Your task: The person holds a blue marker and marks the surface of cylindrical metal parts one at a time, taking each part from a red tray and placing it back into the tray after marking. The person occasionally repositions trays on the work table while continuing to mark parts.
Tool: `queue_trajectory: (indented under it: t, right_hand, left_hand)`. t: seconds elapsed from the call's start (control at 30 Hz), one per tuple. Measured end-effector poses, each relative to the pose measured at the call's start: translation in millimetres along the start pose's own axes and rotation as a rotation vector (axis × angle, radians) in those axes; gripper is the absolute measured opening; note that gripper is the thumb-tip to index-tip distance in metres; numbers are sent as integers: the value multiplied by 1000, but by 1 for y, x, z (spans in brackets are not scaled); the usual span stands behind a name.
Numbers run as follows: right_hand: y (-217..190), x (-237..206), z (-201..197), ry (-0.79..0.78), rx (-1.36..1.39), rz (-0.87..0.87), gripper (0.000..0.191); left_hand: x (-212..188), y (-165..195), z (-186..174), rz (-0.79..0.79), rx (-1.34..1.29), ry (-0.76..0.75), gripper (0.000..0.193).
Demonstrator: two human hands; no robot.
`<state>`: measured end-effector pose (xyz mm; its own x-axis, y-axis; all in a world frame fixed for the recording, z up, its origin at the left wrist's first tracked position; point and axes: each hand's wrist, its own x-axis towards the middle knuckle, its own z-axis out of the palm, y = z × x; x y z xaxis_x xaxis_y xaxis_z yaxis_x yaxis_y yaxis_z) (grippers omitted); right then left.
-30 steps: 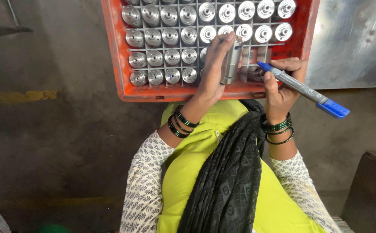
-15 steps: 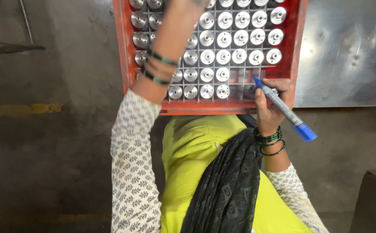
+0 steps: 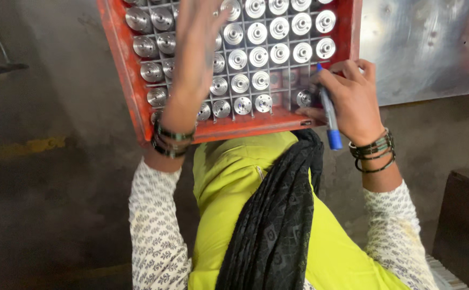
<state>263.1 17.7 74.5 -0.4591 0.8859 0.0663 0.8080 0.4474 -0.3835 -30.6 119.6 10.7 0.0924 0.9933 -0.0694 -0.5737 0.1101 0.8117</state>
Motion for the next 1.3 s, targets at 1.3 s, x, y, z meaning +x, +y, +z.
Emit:
queue_trajectory:
  t: [1.3]
  right_hand:
    - [-53,-20,73,547,695,164,27]
  left_hand:
    - [-96,-69,57,-157,-224,127,42]
